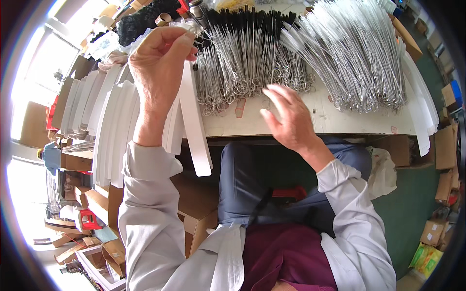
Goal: Manually inserting bundles of wire brushes into white cardboard sleeves.
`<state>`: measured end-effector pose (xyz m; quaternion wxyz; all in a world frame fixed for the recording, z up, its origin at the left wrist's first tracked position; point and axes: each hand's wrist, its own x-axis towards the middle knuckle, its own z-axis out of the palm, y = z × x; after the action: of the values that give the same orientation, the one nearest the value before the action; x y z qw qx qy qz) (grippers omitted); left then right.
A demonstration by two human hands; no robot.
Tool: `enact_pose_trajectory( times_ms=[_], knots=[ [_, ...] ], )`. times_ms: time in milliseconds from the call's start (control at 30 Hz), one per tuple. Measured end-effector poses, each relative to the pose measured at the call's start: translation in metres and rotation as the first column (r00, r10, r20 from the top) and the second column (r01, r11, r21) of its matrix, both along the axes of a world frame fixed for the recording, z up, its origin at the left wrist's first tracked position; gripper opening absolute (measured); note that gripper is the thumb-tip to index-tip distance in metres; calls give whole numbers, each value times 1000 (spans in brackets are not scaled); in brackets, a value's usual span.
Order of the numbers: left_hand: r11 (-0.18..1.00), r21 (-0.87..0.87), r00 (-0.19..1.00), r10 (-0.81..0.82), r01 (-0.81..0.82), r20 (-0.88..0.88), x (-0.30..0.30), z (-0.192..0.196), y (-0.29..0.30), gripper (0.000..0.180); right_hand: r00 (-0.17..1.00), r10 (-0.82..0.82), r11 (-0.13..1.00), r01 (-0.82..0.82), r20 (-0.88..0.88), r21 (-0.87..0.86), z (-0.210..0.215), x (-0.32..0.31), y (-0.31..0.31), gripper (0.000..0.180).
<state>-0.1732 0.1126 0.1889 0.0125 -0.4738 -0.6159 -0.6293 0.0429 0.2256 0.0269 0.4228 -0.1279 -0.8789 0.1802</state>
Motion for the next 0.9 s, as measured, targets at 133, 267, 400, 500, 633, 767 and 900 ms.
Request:
enact_pose_trajectory(
  times_ms=[133,267,400,500,633,767,900],
  knots=[
    [997,67,1000,-25,26,-16,-5,7,5,10,994,46,992,-57,99,113,22,-60,-6,58],
    [988,142,997,-63,67,-33,-7,21,5,13,988,82,981,-104,134,162,10,-104,-7,60],
    [977,210,995,-23,42,-93,-15,35,-5,17,946,70,966,-143,316,214,-21,-129,-5,58],
    [966,257,992,40,-7,-122,-10,47,-16,19,957,95,979,-140,274,151,-26,-132,-5,54],
    [954,298,975,96,-33,-200,-13,58,-34,22,949,134,985,-160,287,71,-19,-125,-5,53],
    [943,333,970,60,23,-236,-12,65,-55,22,974,155,986,-163,164,38,-4,-105,-23,45],
    [864,453,969,-246,218,1,17,52,-58,18,949,314,860,-278,13,-429,30,-63,-49,46]
  ],
)
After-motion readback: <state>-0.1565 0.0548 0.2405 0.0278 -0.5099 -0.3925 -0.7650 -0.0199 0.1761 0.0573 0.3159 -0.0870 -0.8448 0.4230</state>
